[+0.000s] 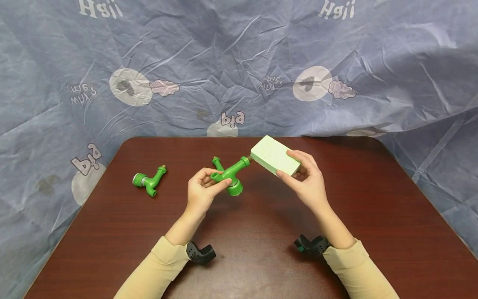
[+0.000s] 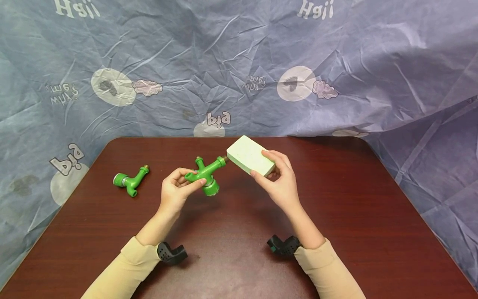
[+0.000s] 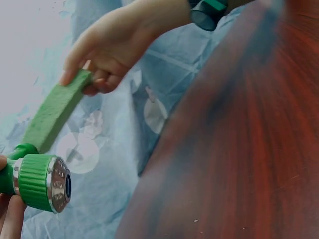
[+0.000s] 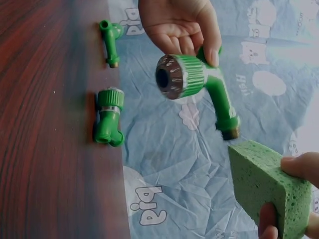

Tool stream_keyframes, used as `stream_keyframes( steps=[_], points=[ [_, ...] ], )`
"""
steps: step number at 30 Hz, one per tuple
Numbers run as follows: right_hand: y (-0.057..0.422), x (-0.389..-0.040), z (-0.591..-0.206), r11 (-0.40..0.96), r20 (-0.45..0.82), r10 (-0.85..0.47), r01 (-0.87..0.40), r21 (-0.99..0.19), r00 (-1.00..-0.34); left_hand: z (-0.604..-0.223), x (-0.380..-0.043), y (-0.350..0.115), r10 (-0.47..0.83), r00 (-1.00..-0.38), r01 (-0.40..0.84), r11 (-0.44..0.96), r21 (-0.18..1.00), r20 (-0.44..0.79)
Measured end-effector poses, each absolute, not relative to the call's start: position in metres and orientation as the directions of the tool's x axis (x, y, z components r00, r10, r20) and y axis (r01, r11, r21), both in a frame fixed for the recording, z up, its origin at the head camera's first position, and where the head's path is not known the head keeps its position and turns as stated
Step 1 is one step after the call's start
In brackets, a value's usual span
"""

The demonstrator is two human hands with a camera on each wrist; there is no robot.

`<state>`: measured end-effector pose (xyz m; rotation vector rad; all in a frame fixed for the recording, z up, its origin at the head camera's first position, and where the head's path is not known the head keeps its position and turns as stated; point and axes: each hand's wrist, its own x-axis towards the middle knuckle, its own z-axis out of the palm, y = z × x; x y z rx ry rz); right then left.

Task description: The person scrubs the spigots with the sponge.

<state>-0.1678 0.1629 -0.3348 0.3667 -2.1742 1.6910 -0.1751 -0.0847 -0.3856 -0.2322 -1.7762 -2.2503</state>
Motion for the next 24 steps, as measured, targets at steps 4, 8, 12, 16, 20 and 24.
stream_keyframes(
  steps=[4, 8, 12, 16, 20, 24],
  points=[
    [0.172, -0.179, -0.349, 0.201, 0.388, -0.008, -0.382, -0.902, -0.922, -0.381, -0.177, -0.090, -0.130, -0.962, 0.268, -0.284, 0.920, 0.240],
    [0.174, -0.183, -0.356, 0.104, 0.316, -0.082, -0.323, -0.941, -0.945, -0.378, -0.178, -0.093, -0.107, -0.971, 0.238, -0.340, 0.910, 0.214],
    [0.173, -0.182, -0.357, 0.000, 0.246, -0.166, -0.250, -0.968, -0.955, -0.378, -0.178, -0.092, -0.066, -0.980, 0.201, -0.385, 0.901, 0.190],
    [0.170, -0.180, -0.357, -0.051, 0.210, -0.252, -0.204, -0.978, -0.945, -0.380, -0.177, -0.090, -0.038, -0.977, 0.207, -0.360, 0.910, 0.208],
    [0.166, -0.178, -0.358, -0.081, 0.194, -0.324, -0.177, -0.981, -0.926, -0.384, -0.177, -0.089, 0.019, -0.967, 0.235, -0.324, 0.917, 0.254],
    [0.164, -0.176, -0.358, -0.085, 0.190, -0.349, -0.171, -0.982, -0.918, -0.387, -0.177, -0.090, 0.044, -0.964, 0.237, -0.303, 0.923, 0.262]
  ],
)
